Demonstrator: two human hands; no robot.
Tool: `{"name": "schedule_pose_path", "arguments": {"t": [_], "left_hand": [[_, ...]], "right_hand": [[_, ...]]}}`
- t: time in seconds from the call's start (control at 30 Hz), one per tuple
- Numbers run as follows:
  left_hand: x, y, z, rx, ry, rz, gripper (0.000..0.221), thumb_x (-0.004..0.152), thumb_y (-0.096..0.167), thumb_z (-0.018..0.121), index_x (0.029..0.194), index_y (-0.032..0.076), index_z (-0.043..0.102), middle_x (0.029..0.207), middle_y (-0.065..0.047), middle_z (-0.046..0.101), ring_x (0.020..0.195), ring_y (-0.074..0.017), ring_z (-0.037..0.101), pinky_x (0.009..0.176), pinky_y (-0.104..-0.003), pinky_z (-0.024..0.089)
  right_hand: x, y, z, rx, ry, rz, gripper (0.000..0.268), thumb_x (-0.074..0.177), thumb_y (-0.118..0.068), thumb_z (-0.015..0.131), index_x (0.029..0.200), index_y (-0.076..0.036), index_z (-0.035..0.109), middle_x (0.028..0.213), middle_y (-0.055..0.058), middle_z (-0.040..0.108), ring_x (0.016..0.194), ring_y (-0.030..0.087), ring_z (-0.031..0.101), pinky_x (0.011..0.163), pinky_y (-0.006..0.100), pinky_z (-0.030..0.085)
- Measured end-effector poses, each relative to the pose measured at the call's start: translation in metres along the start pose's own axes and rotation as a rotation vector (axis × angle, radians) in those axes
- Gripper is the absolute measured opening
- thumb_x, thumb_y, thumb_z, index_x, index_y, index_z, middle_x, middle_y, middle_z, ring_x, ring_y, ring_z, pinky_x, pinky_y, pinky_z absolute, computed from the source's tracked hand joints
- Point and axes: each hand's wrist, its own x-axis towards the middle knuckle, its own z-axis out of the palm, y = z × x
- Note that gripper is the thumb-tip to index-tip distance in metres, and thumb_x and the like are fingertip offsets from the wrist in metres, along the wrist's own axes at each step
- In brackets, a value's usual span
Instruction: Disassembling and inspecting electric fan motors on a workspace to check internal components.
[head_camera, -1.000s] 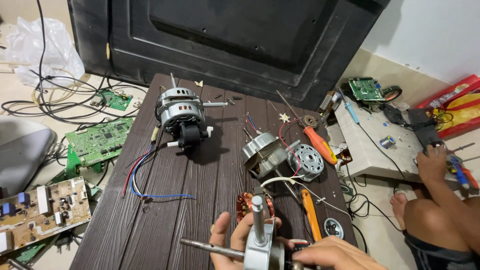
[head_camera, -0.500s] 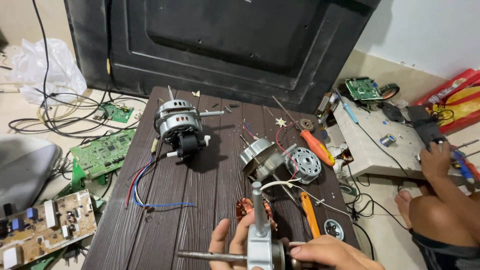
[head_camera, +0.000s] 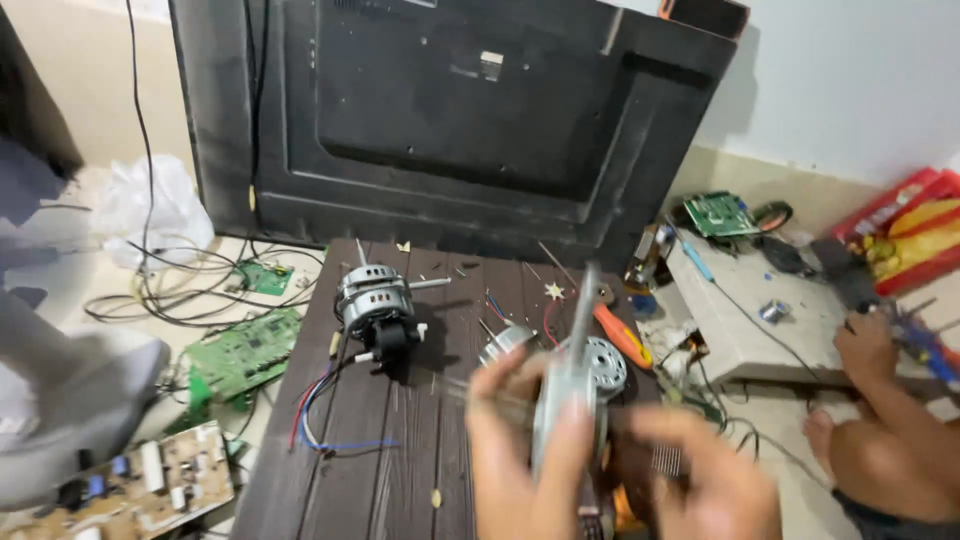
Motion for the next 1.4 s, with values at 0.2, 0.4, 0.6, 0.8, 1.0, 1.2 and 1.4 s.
{"name": "schedule_pose_path", "arguments": {"t": [0.2,0.4,0.6,0.8,1.0,1.2,1.4], "left_hand": [[0.1,0.064,0.05,-0.068,-0.004,-0.095,0.054,0.093,0.028,0.06,0.138,0.003,0.042,0.117,-0.016,0.064,0.09,-0.0154,0.059,0.076,-0.029,0.051],[0.129,0.054,0.053,-0.116,0.07,0.011,0.023,0.103,0.025,0.053,0.106,0.003,0.049,0.097,-0.015,0.068,0.079,-0.0159,0.058,0.076,-0.031,0.049],[0.157,0.054,0.06,-0.089,0.023,-0.045,0.021,0.101,0.024,0.056,0.104,0.009,0.042,0.088,-0.014,0.066,0.071,-0.0165,0.058,0.067,-0.031,0.049],[0.158,0.059,0.06,-0.112,-0.056,-0.008,0.017,0.101,0.021,0.052,0.1,0.008,0.043,0.096,-0.021,0.071,0.064,-0.0175,0.059,0.052,-0.031,0.049],[0.154,0.06,0.058,-0.089,-0.062,0.023,0.023,0.099,0.025,0.054,0.108,0.009,0.04,0.099,-0.019,0.071,0.072,-0.0185,0.059,0.064,-0.033,0.049],[0.153,0.059,0.056,0.043,-0.145,0.183,0.028,0.1,0.031,0.054,0.108,0.008,0.04,0.094,-0.008,0.064,0.076,-0.0111,0.055,0.074,-0.027,0.045],[0.155,0.051,0.052,0.011,-0.095,0.083,0.023,0.1,0.027,0.057,0.105,0.011,0.041,0.096,-0.01,0.066,0.081,-0.0124,0.057,0.077,-0.027,0.045]], "right_hand": [[0.117,-0.109,-0.005,0.275,0.027,-0.046,0.032,0.084,0.007,0.071,0.116,0.006,0.071,0.09,0.015,0.082,0.07,0.018,0.076,0.062,0.026,0.06],[0.149,-0.101,0.007,0.428,0.013,-0.129,0.038,0.084,0.01,0.065,0.119,0.0,0.076,0.092,0.011,0.084,0.075,0.012,0.077,0.064,0.02,0.057],[0.163,-0.103,-0.004,0.468,-0.012,-0.148,0.035,0.086,0.006,0.068,0.12,0.002,0.075,0.096,0.013,0.086,0.077,0.014,0.08,0.068,0.022,0.064],[0.163,-0.104,0.001,0.535,0.012,-0.085,0.036,0.083,0.006,0.071,0.119,0.002,0.075,0.095,0.013,0.087,0.08,0.015,0.082,0.072,0.023,0.065],[0.162,-0.112,0.003,0.447,0.041,-0.082,0.031,0.081,-0.002,0.075,0.112,0.001,0.076,0.093,0.012,0.088,0.078,0.014,0.082,0.068,0.023,0.065],[0.159,-0.115,0.007,0.184,0.119,-0.078,0.025,0.093,-0.023,0.067,0.085,-0.005,0.083,0.061,0.001,0.079,0.042,0.007,0.049,0.038,0.023,0.034],[0.157,-0.116,0.004,0.214,0.122,-0.226,0.029,0.078,0.0,0.08,0.106,-0.002,0.074,0.085,0.005,0.082,0.07,0.01,0.075,0.061,0.021,0.058]]}}
